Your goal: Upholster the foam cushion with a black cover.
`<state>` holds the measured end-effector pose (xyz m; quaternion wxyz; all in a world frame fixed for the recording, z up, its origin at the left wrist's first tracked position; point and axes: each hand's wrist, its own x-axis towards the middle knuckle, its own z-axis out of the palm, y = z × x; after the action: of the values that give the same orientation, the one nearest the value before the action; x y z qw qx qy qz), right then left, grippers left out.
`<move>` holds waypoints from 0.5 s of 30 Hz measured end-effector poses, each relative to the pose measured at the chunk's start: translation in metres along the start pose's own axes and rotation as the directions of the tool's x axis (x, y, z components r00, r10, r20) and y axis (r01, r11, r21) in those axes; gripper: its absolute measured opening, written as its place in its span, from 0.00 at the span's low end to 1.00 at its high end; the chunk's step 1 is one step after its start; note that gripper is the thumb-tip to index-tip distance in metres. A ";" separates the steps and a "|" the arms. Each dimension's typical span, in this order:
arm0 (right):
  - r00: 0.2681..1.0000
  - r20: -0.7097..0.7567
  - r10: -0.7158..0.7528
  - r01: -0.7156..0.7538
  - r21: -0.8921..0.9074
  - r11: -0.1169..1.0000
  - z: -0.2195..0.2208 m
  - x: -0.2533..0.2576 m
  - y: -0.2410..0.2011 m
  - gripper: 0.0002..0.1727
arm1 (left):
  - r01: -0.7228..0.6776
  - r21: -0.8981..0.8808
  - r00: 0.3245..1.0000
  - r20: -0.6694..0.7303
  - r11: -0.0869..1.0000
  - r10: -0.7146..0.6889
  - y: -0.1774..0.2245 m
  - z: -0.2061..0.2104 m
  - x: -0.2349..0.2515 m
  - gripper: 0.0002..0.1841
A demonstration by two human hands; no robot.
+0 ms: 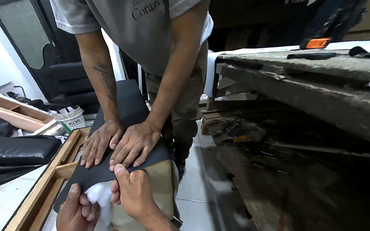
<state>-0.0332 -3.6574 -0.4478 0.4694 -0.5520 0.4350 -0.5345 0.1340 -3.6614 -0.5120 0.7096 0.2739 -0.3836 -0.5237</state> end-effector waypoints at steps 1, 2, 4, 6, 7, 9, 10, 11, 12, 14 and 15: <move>1.000 0.002 -0.007 0.007 -0.002 1.000 0.000 0.000 0.001 0.30 | -0.008 -0.007 1.000 0.014 1.000 0.008 -0.001 -0.001 0.001 0.32; 1.000 0.002 -0.017 0.017 -0.007 1.000 0.000 0.001 0.002 0.30 | -0.012 -0.015 1.000 0.025 1.000 0.012 -0.001 -0.002 0.002 0.32; 0.999 -0.002 -0.053 0.052 -0.012 0.999 0.000 0.001 0.003 0.31 | -0.021 -0.027 0.999 0.047 0.999 0.022 -0.003 -0.005 0.004 0.31; 0.996 -0.003 -0.086 0.086 -0.013 0.996 0.000 0.000 0.003 0.30 | -0.031 -0.023 0.998 0.056 0.999 0.032 -0.003 -0.005 0.004 0.31; 0.996 -0.002 -0.086 0.086 -0.006 0.996 0.000 0.000 0.003 0.29 | -0.033 -0.019 0.998 0.056 0.999 0.034 -0.003 -0.005 0.004 0.31; 0.997 -0.004 -0.071 0.071 -0.006 0.997 0.001 0.000 0.000 0.29 | -0.014 0.008 1.000 0.023 1.000 0.013 -0.002 -0.004 0.002 0.33; 0.998 -0.005 -0.059 0.059 -0.013 0.998 0.000 0.000 -0.001 0.29 | 0.000 0.029 1.000 0.003 1.000 0.000 -0.001 -0.004 0.000 0.34; 0.999 0.001 -0.039 0.039 -0.021 0.999 0.000 -0.001 -0.004 0.29 | 0.015 0.050 1.000 -0.011 0.999 -0.014 0.000 -0.005 -0.001 0.34; 1.000 0.020 -0.012 0.012 -0.032 0.999 -0.001 -0.001 -0.007 0.30 | 0.030 0.072 0.999 -0.013 0.997 -0.029 0.001 -0.007 -0.001 0.35; 0.995 0.076 0.072 -0.065 -0.099 0.993 -0.009 -0.005 -0.017 0.31 | 0.035 0.093 0.999 -0.003 0.995 -0.035 0.002 -0.007 0.000 0.35; 0.991 0.079 0.108 -0.094 -0.158 0.983 -0.014 -0.010 -0.023 0.31 | 0.020 0.093 1.000 0.008 0.995 -0.021 0.002 -0.006 0.000 0.35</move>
<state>-0.0479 -3.6445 -0.4273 0.4706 -0.5866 0.4815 -0.4501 0.1398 -3.6613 -0.5135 0.6889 0.3083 -0.4081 -0.5136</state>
